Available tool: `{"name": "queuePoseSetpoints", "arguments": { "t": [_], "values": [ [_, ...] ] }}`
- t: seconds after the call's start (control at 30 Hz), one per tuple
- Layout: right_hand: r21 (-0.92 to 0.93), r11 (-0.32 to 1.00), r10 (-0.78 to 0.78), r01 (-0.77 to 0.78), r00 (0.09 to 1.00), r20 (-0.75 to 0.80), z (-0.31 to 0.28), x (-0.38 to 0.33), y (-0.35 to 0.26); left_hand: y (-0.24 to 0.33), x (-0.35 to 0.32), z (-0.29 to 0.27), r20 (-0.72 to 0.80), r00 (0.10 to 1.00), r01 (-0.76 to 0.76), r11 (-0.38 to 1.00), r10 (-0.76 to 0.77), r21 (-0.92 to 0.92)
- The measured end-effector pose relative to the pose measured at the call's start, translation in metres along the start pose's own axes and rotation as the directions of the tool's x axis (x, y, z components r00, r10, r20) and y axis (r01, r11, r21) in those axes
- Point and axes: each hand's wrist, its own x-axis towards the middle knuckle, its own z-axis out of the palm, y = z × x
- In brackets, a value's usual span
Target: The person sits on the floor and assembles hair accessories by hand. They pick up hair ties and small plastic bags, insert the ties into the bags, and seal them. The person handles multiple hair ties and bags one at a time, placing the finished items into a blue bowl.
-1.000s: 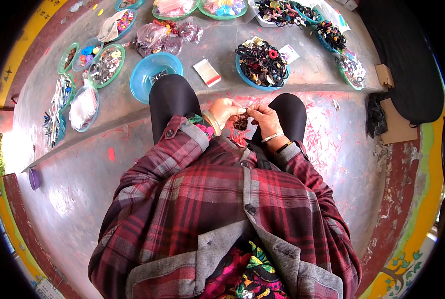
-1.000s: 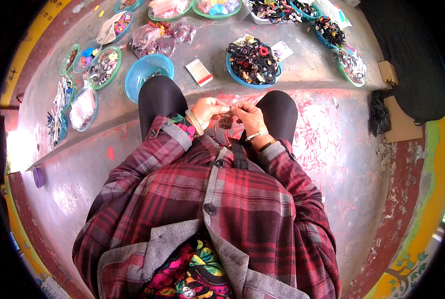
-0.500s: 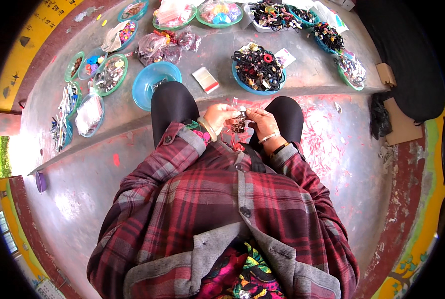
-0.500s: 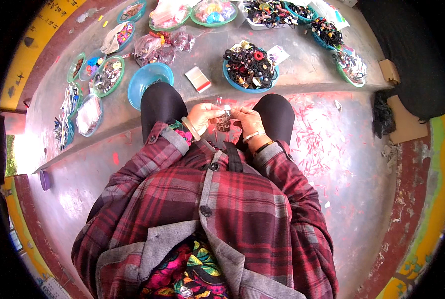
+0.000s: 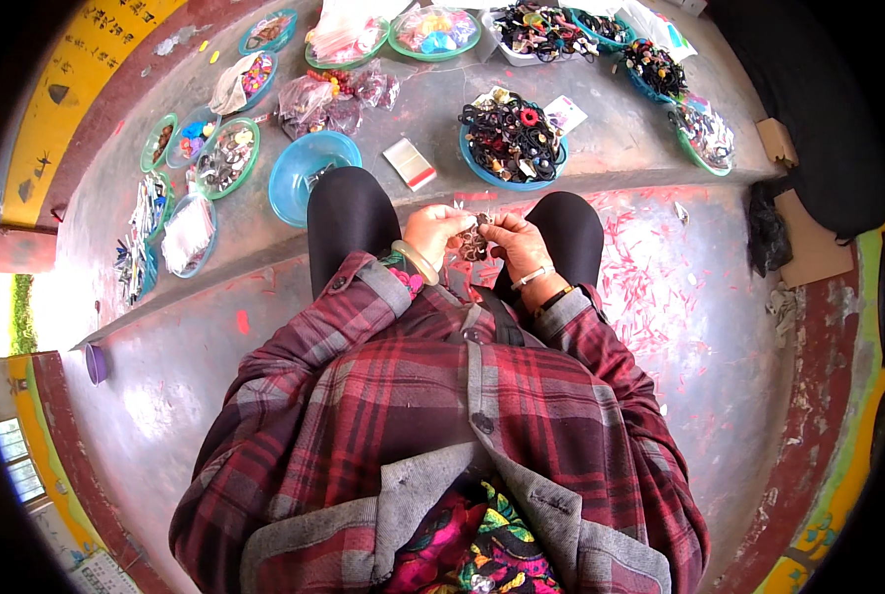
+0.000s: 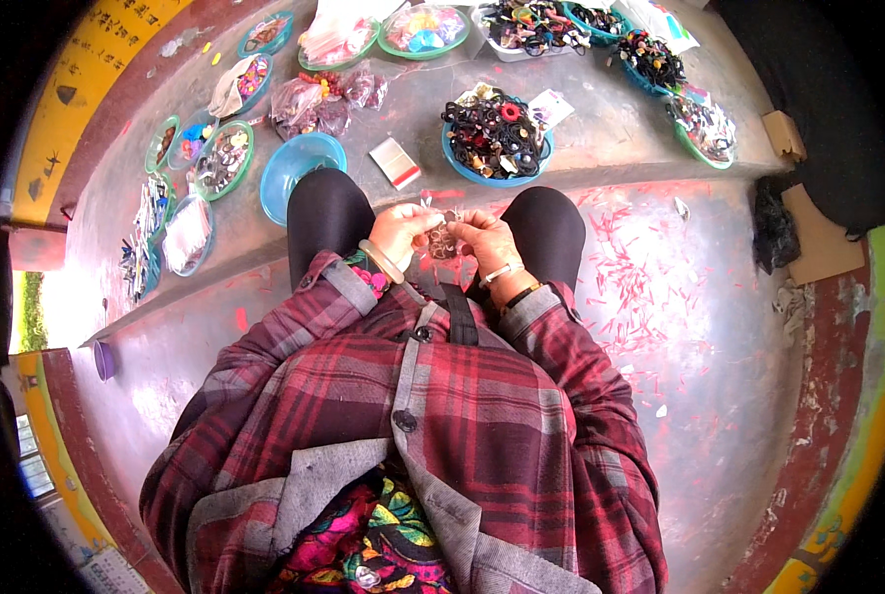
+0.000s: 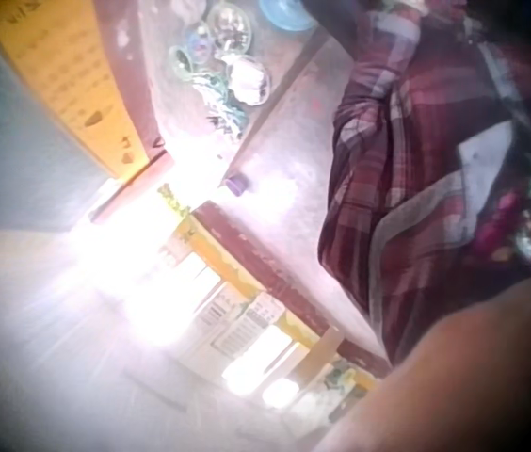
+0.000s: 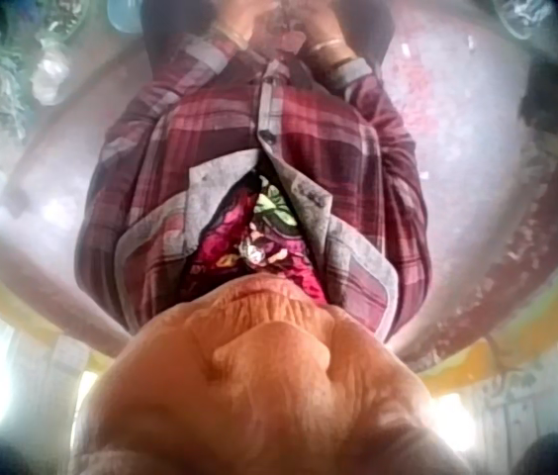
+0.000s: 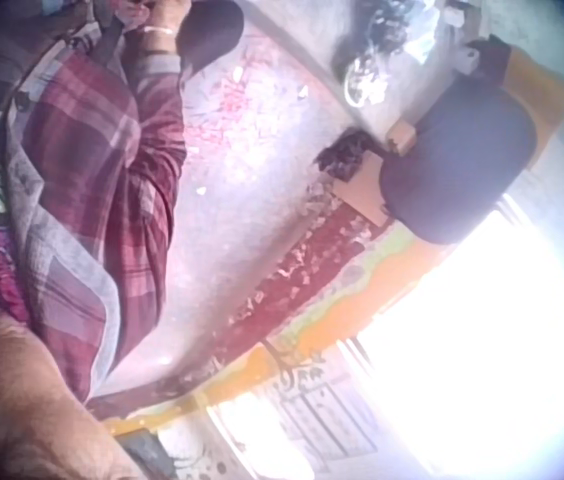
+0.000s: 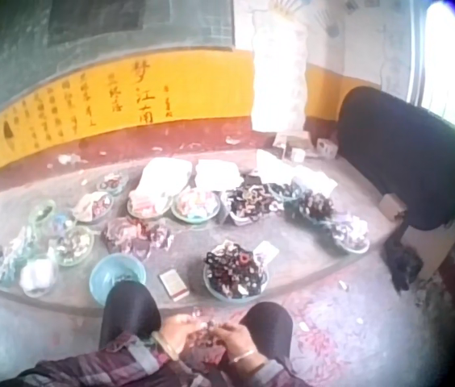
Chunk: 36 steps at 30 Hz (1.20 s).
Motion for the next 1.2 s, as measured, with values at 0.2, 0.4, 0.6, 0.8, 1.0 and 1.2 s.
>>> {"name": "queuePoseSetpoints", "arguments": {
  "t": [0.2,0.4,0.6,0.8,1.0,1.2],
  "values": [
    [0.045,0.998,-0.048,0.049,0.999,-0.010,-0.005,0.005,0.007,0.002,0.006,0.003,-0.013,0.995,0.094,0.971,-0.099,-0.219],
    [0.158,0.987,0.010,-0.010,1.000,0.001,-0.007,0.010,0.009,0.000,0.013,0.003,0.061,0.997,0.069,0.945,-0.052,-0.319],
    [0.198,0.980,0.026,-0.028,1.000,0.015,-0.008,0.014,0.013,-0.005,0.015,0.003,0.078,0.997,0.035,0.920,-0.005,-0.390],
    [0.136,0.991,0.025,-0.018,0.999,-0.045,0.003,0.008,0.002,-0.003,0.010,0.003,0.018,1.000,-0.005,0.921,0.013,-0.389],
    [0.209,0.978,0.025,-0.010,0.997,-0.070,0.004,0.009,0.000,-0.005,0.006,0.001,0.078,0.997,0.012,0.947,0.013,-0.320],
    [0.283,0.959,0.003,0.016,0.998,-0.066,-0.006,0.016,0.011,-0.005,0.005,-0.001,0.140,0.990,0.020,0.943,0.028,-0.332]
  ]
}}
